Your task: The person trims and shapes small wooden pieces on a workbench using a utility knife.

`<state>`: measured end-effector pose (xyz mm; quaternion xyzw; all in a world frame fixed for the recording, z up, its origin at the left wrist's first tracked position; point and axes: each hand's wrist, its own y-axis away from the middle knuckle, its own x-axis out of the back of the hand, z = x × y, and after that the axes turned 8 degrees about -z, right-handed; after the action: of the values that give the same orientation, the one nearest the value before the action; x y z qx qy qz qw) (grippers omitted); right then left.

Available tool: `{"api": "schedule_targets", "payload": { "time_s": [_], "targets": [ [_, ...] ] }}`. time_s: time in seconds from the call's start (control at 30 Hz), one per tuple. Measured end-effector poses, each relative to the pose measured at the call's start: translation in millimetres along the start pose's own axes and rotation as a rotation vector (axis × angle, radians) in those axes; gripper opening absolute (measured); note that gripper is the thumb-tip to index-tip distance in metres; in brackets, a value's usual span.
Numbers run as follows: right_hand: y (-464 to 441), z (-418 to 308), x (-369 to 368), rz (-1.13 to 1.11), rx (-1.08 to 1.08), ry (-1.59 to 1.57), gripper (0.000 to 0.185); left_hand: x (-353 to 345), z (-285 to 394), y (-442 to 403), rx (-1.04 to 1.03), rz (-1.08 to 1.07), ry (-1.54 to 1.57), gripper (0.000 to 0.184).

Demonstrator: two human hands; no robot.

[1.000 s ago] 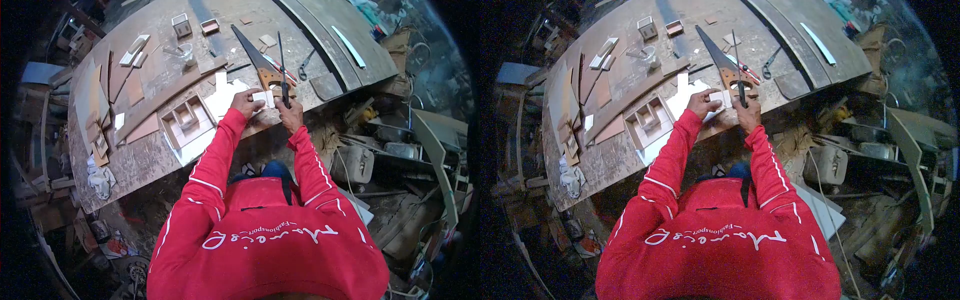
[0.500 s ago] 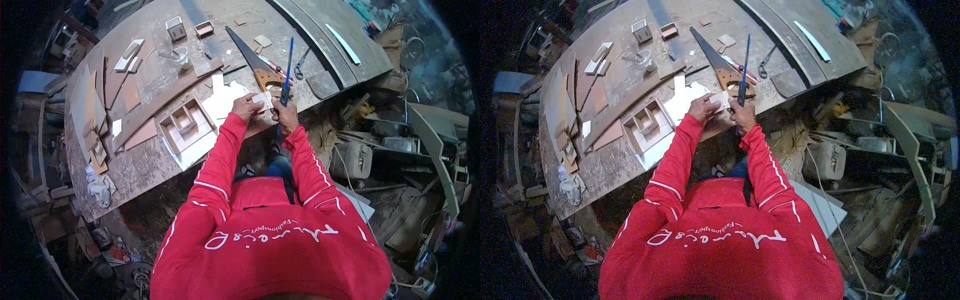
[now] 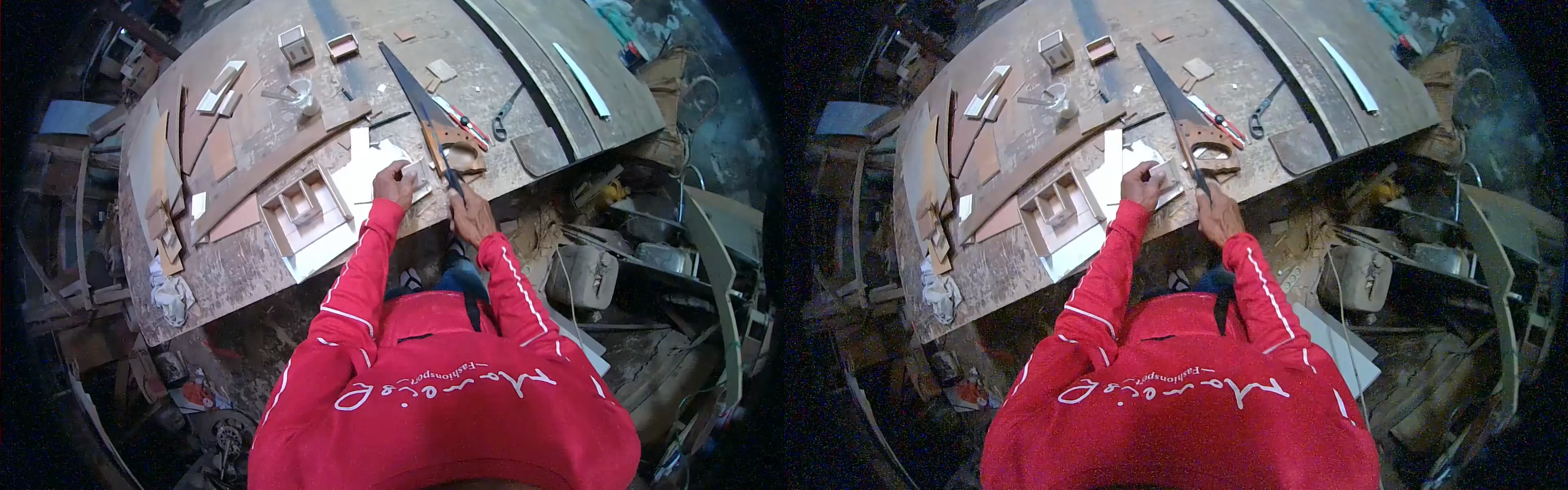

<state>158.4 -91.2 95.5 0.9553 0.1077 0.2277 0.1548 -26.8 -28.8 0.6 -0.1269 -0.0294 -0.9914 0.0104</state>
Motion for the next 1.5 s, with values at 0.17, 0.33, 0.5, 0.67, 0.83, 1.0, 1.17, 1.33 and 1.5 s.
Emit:
{"api": "schedule_targets", "payload": {
  "time_s": [0.17, 0.33, 0.5, 0.67, 0.83, 1.0, 1.17, 1.33, 1.5],
  "targets": [
    [20.8, 19.5, -8.9, -0.045, 0.028, 0.075, 0.05, 4.1, 17.6, -5.5, 0.054, -0.022, -0.241, 0.026],
    [23.9, 32.6, -11.2, -0.009, -0.015, 0.044, 0.048, 3.4, 20.5, -11.5, 0.097, -0.011, -0.387, 0.029],
    [3.0, 35.0, 18.3, 0.278, 0.086, 0.157, 0.044, 9.9, 33.0, -8.9, -0.008, 0.041, -0.33, 0.024],
    [-85.9, 41.2, 63.1, 0.419, 0.024, 0.404, 0.05, 6.1, 51.8, 6.6, -0.56, 0.212, -0.728, 0.011],
    [-146.9, 43.8, 81.5, 0.462, -0.017, 0.496, 0.055, 8.0, 18.4, 30.8, -0.58, 0.132, -0.822, 0.021],
    [-182.5, 57.3, 81.7, 0.504, 0.1, 0.605, 0.051, 8.5, 14.4, 32.7, -0.505, 0.105, -0.79, 0.032],
    [-196.2, 57.6, 84.4, 0.508, 0.143, 0.733, 0.052, 4.9, 26.9, 30.2, -0.344, 0.065, -0.821, 0.042],
    [-182.6, 33.0, 81.2, 0.412, 0.304, 0.852, 0.034, 3.1, 34.6, 27.8, -0.252, -0.007, -0.873, 0.045],
    [-195.2, 26.4, 68.5, 0.252, 0.115, 0.87, 0.029, 1.8, 34.7, 29.1, -0.238, 0.042, -0.83, 0.045]
  ]
}}
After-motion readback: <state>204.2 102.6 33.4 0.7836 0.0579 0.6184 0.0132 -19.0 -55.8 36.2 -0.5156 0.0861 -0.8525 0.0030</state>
